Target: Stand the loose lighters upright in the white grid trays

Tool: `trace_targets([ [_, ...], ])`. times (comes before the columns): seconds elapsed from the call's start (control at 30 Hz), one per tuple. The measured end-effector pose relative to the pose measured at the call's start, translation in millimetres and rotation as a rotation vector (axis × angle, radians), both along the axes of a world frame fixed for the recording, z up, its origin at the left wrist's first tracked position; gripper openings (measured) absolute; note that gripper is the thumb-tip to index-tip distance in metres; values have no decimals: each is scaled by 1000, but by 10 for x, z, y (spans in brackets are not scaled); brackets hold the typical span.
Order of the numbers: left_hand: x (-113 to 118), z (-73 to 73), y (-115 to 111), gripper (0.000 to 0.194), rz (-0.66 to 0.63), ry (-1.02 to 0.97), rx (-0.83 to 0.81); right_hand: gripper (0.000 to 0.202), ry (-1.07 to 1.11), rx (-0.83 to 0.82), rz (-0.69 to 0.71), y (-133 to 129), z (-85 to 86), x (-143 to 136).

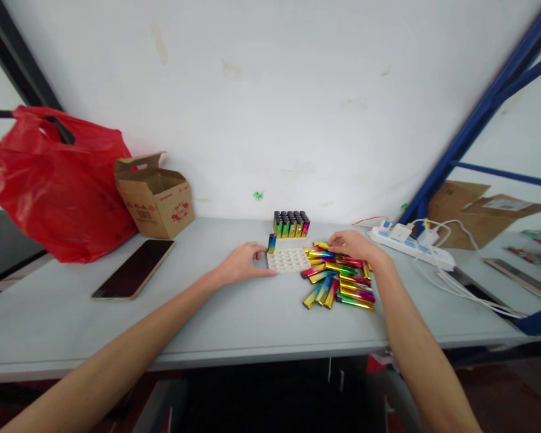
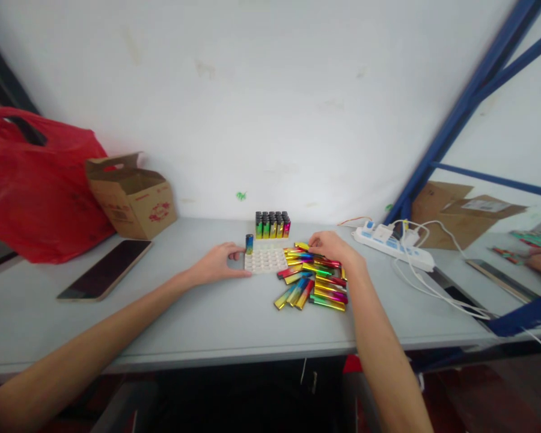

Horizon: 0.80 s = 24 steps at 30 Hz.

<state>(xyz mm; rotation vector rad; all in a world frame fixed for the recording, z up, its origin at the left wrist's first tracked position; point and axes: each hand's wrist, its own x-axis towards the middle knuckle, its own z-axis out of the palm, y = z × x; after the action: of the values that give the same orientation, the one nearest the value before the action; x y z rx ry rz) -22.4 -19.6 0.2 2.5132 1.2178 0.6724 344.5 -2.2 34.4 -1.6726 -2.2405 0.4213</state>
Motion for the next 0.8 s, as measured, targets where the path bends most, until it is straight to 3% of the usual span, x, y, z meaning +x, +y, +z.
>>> trace_targets([
  [0.17, -6, -16, 12, 68, 1, -7, -8, 12, 209, 287, -43, 37, -13, -84],
  [0.33, -14, -53, 39, 71, -5, -15, 4, 32, 882, 229, -44, 6, 84, -288],
  [0.47, -7, -42, 29, 72, 10, -2, -8, 32, 1356, 162, -22, -59, 179, -489],
  [0.6, -3, -19, 8, 70, 3, -6, -10, 36, 1437, -20, -10, -164, 208, -697],
  [0.7, -7, -23, 11, 69, -2, -5, 2, 42, 1349, -145, 68, -240, 165, -883],
  [0.8, -11, -37, 21, 68, -7, -11, 6, 45, 1187, -163, 101, -262, 73, -1062],
])
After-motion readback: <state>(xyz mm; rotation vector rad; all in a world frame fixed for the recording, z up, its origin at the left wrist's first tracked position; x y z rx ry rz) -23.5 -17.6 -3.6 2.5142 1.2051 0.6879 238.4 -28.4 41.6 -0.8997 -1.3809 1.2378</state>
